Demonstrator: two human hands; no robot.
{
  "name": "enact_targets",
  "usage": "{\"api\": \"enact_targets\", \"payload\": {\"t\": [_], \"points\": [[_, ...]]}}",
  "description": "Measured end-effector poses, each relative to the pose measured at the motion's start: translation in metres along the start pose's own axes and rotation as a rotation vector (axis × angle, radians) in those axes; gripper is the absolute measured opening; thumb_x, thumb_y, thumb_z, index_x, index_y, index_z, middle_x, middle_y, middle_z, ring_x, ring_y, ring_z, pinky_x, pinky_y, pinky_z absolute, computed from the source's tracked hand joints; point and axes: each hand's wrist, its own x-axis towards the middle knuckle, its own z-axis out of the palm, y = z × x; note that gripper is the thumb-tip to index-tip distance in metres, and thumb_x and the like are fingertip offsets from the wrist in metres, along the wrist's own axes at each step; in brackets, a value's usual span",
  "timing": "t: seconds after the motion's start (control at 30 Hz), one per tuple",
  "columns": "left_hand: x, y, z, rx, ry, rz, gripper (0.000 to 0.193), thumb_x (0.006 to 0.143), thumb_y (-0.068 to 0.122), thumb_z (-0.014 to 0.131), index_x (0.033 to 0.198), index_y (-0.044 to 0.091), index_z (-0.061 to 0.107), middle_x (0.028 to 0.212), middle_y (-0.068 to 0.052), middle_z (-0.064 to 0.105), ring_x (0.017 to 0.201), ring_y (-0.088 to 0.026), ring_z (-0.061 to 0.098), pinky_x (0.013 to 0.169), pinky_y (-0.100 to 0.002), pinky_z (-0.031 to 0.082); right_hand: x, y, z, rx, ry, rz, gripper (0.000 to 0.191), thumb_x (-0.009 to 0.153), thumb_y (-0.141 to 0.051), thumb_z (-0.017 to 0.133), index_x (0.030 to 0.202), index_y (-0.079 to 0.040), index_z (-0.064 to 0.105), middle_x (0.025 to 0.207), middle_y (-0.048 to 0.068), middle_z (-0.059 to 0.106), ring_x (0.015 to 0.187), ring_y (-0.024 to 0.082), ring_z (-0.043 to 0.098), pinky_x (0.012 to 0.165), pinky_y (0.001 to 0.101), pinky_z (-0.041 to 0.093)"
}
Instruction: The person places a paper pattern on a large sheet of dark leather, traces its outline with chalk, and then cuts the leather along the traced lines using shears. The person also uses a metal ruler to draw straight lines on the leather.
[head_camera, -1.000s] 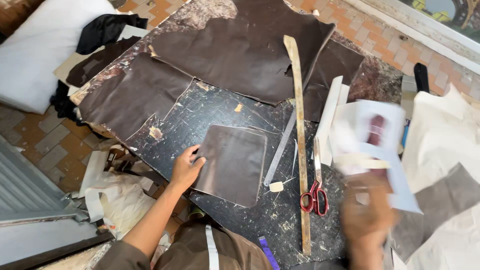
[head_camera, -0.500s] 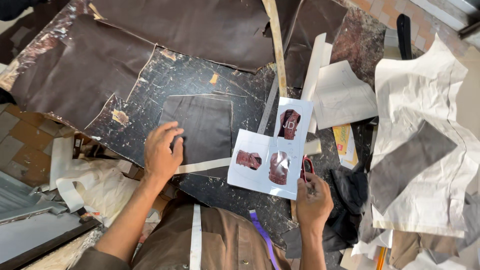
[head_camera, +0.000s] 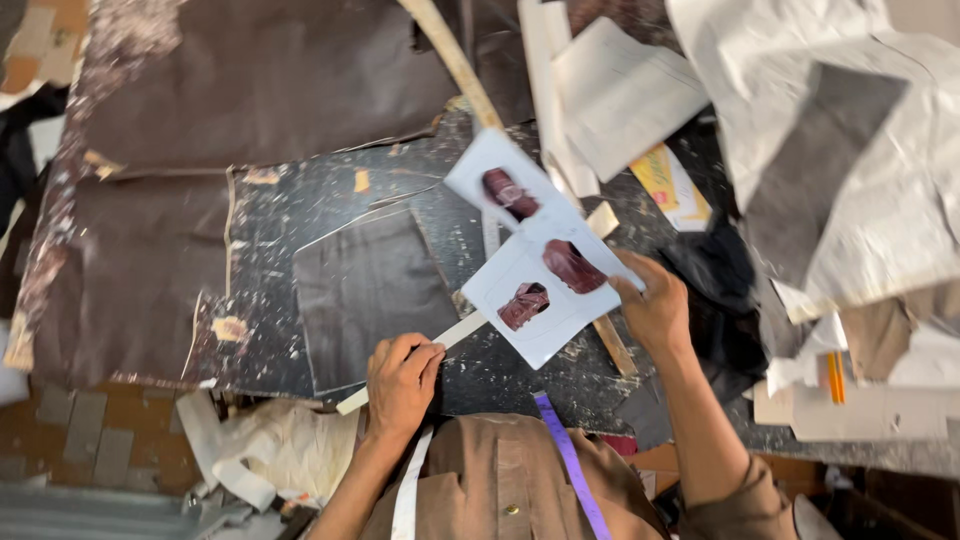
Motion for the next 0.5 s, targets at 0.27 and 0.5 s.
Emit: {"api": "enact_targets", "payload": {"t": [0.27, 0.5], "points": [[0.0, 0.003, 0.003, -0.062, -0.031, -0.074, 0.026, 0.085, 0.013, 0.073, 0.109, 0.003, 0.068, 0.105, -0.014, 0.063, 0.094, -0.035, 0.062, 0.079, -0.046, 0.05, 0.03, -0.018, -0.027, 0.108, -0.068, 0.048, 0.032, 0.092, -0.005, 0.067, 0.123, -0.007, 0.072, 0.113, 0.012, 0.078, 0.101, 0.018, 0.074, 0.09, 0.0302, 0.054], [0.019, 0.014, -0.006, -0.009, -0.266, -0.245, 0.012, 0.089, 0.016, 0.071, 0.1, 0.012, 0.072, 0.095, -0.009, 0.069, 0.084, -0.037, 0.069, 0.071, -0.048, 0.053, 0.034, -0.022, -0.029, 0.099, -0.082, 0.094, 0.031, 0.092, -0.006, 0.069, 0.123, -0.008, 0.073, 0.111, 0.011, 0.078, 0.096, 0.016, 0.074, 0.087, 0.0296, 0.055]]}}
